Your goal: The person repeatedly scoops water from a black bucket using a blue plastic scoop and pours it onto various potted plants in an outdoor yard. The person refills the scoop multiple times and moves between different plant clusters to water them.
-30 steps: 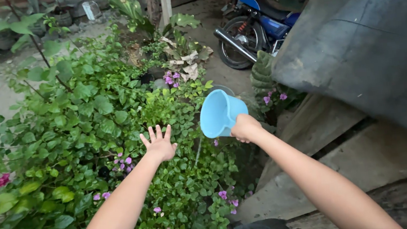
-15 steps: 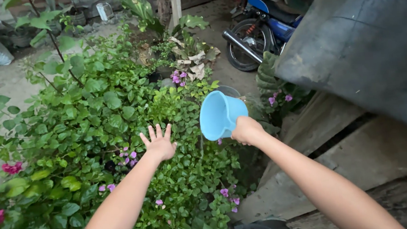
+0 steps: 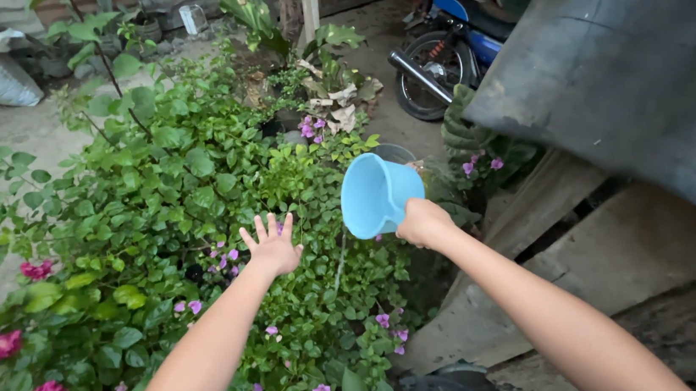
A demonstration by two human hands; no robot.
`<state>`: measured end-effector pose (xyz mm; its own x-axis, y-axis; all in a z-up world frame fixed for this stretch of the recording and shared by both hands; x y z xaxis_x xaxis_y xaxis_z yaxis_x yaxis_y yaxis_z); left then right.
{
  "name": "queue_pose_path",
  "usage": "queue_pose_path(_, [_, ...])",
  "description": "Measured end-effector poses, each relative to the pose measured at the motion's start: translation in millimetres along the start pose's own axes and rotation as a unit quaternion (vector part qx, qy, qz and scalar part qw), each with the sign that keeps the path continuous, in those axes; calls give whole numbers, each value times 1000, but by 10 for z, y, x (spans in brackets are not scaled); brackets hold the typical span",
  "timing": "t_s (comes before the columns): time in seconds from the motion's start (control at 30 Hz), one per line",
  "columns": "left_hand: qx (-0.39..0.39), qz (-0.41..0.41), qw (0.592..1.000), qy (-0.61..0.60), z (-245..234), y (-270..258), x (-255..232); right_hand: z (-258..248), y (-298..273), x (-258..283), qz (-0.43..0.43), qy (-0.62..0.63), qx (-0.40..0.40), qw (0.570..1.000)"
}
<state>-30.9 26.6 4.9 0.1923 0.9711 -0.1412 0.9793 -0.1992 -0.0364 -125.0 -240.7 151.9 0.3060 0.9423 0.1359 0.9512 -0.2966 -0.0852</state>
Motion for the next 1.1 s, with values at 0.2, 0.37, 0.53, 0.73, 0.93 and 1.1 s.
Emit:
queue_pose_path(0.2, [11,2,1000,7,30,-185,-75,-78,-298,-39,-11,0,-8,1000])
queue_pose_path(0.37, [8,9,1000,8,103,-307,-150,5,-364,-193,-12,-5,-13,1000])
queue_pose_path(0.53, [8,12,1000,12,109,-558,-255,215,-353,-437,-9,-8,-7,1000])
queue_pose_path(0.73, [16,13,1000,8,166,-805,-246,520,-290,-722,-18,-9,-9,1000])
queue_pose_path(0.93, [23,-1,1000,11,244,-1063,-174,690,-462,-714,-19,-11,13,1000])
queue_pose_path(1.1, [12,-23,1000,-1,161,-1270,-25,687,-608,-547,-40,-20,-2,999])
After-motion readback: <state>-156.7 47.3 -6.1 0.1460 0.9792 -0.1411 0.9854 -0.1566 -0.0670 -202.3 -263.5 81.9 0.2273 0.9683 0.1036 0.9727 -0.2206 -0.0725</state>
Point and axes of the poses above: each hand's wrist, its own y-axis towards the middle knuckle, its own z-axis out of the palm, x = y × z, the point moved 4 cm from there along y, towards the middle knuckle, and after that the axes turned 13 degrees about -x, right-handed, at the moved point
